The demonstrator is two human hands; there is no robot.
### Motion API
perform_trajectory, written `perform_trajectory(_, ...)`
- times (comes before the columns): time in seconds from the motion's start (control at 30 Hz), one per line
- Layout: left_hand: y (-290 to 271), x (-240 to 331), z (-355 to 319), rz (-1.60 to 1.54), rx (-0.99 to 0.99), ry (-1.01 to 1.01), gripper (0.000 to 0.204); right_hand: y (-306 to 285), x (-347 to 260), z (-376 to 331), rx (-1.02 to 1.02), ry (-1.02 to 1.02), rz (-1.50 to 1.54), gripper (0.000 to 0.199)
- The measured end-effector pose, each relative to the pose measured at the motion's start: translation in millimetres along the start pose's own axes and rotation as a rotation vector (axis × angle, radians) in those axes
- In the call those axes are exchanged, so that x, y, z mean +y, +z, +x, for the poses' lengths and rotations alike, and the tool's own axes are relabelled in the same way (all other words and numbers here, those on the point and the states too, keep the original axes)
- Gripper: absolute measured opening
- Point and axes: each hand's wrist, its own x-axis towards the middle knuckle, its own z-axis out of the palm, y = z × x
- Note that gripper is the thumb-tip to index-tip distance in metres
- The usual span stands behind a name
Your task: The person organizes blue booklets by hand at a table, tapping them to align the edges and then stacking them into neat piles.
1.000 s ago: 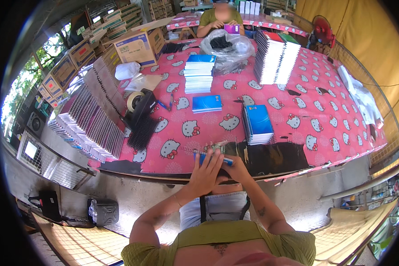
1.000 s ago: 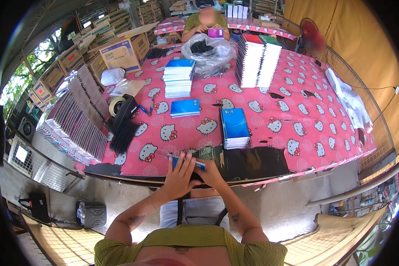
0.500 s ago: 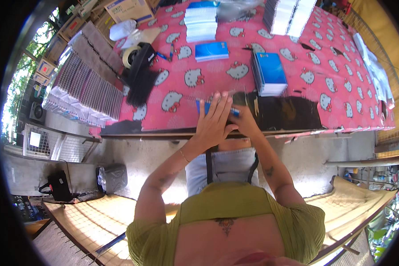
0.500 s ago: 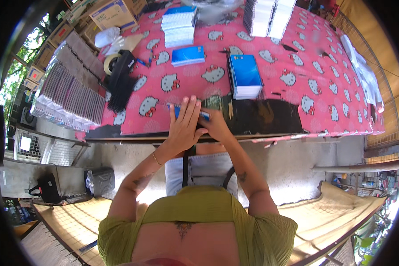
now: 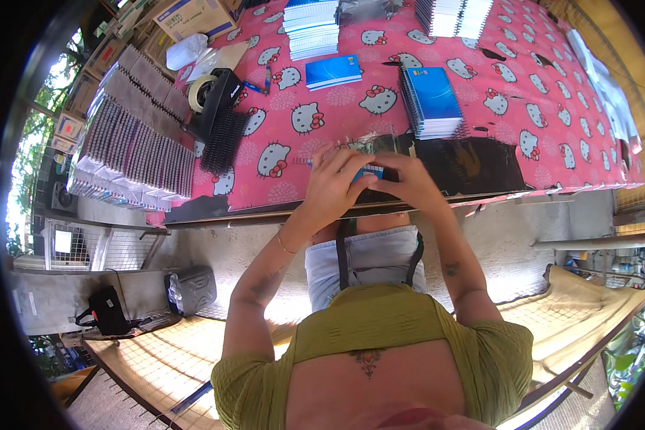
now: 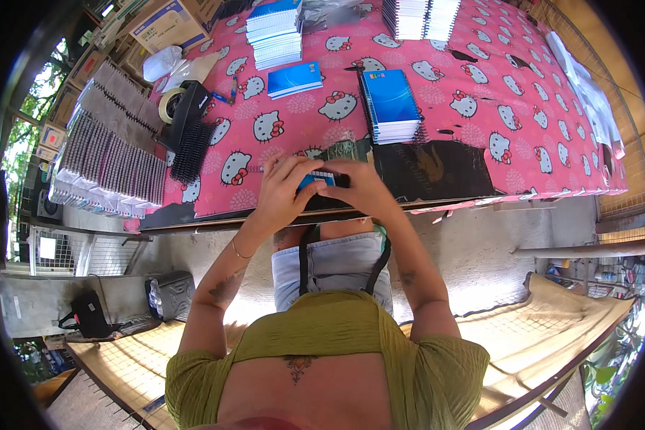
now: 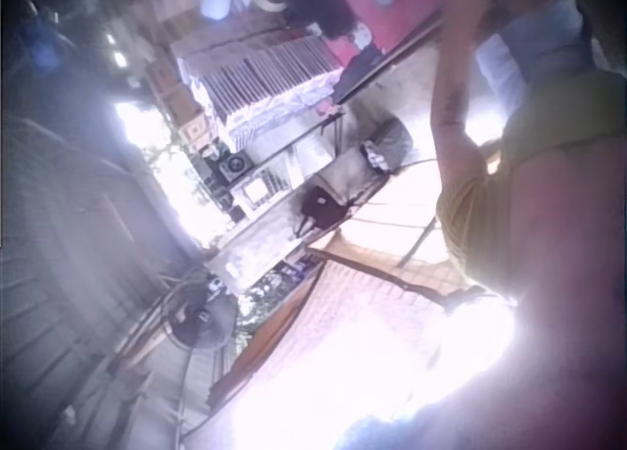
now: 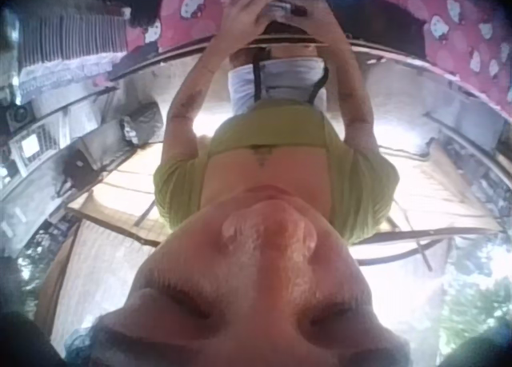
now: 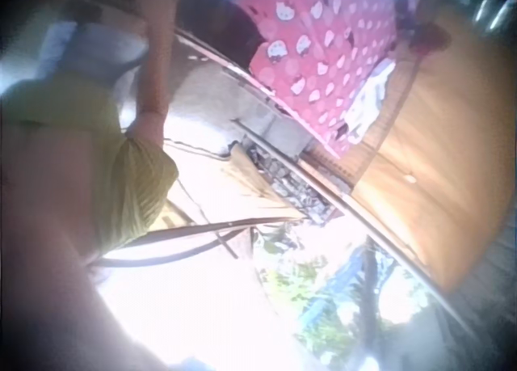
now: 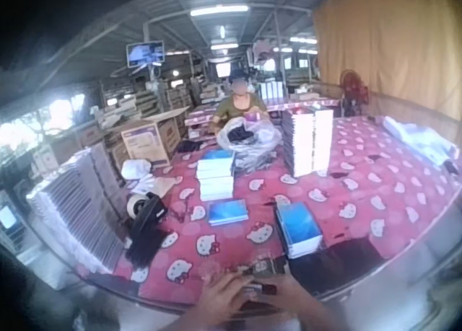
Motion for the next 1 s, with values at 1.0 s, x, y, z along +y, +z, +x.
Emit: perform_trajectory(1.0,-18.9,2.5,117.2,0.107,0.316,0.307,0.023,-89.9,-41.4,17.0,0.587,-0.155,-0.718,0.052)
